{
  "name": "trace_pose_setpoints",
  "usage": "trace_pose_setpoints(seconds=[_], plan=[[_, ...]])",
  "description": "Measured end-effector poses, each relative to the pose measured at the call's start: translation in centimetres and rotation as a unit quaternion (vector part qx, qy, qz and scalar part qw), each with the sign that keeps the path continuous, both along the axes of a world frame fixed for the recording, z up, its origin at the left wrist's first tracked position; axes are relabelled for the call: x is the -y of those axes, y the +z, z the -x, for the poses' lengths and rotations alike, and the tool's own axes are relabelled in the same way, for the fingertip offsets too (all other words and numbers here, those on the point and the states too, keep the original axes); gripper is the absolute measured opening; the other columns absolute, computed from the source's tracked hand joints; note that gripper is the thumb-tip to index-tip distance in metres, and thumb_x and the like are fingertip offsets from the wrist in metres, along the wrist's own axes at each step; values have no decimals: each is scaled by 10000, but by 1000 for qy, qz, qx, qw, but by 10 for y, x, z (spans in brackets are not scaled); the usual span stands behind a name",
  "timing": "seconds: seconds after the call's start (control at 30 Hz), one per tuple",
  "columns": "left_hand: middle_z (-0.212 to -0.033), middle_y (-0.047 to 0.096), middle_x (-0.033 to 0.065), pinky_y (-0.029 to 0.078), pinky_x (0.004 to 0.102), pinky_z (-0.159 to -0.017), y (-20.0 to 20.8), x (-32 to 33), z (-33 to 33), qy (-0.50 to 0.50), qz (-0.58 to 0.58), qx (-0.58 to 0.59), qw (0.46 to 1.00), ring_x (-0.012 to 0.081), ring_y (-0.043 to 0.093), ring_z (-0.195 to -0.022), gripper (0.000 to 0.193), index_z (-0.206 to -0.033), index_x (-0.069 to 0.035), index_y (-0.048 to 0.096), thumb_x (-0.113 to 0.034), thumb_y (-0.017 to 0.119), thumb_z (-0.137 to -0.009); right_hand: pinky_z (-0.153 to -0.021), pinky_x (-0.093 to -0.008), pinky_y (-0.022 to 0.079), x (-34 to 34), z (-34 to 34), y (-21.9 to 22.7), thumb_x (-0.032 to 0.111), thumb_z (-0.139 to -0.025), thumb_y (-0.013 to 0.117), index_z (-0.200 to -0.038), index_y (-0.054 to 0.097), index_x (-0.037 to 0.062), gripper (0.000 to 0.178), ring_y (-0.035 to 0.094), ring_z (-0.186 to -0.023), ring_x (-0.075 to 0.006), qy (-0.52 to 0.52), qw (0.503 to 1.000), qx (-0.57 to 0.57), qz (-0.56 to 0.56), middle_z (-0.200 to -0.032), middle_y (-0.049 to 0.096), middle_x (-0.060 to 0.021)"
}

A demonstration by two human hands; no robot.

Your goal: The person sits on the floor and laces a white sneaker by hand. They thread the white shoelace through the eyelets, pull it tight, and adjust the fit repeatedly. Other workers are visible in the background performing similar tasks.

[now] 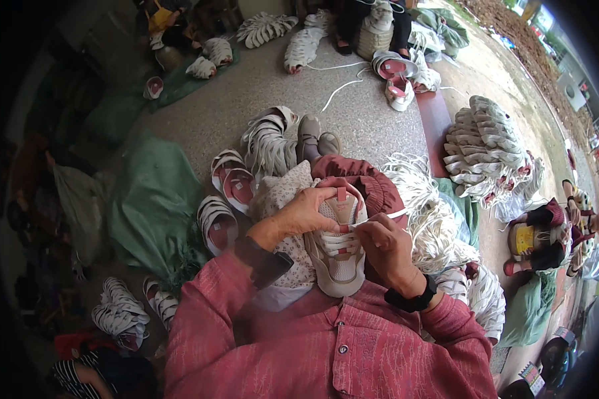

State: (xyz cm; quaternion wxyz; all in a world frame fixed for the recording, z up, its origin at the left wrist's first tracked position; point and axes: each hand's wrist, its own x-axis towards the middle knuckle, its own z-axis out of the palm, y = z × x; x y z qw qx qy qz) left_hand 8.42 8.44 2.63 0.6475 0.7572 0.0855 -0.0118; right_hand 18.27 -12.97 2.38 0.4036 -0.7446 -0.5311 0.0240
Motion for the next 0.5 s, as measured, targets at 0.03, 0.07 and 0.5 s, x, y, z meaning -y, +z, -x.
trace_pose_setpoints(seconds=[0.03,0.07,0.5], plan=[[-1115,680,7,476,270,-928,-1,0,1,3,25,0,1000,99,597,-1038,522,-1197,-44,669,-66,868,-714,-587,-362,501,-1,1,1,62,-806,716,-908,671,99,117,638,-722,-256,0,1000,24,-9,-818,594,-59],[-1109,683,7,477,270,-926,-2,-2,1,4,17,2,1000,96,597,-1038,514,-1191,-45,672,-71,869,-716,-578,-356,501,-2,0,2,63,-799,728,-910,678,103,128,640,-708,-248,4,999,51,-20,-816,601,-52],[-1096,706,13,497,265,-900,-4,-1,5,3,1,-23,1000,89,621,-993,584,-1255,-28,632,-78,875,-726,-657,-368,496,-10,3,5,66,-743,682,-895,619,70,165,583,-789,-250,73,989,126,30,-868,531,-68]])
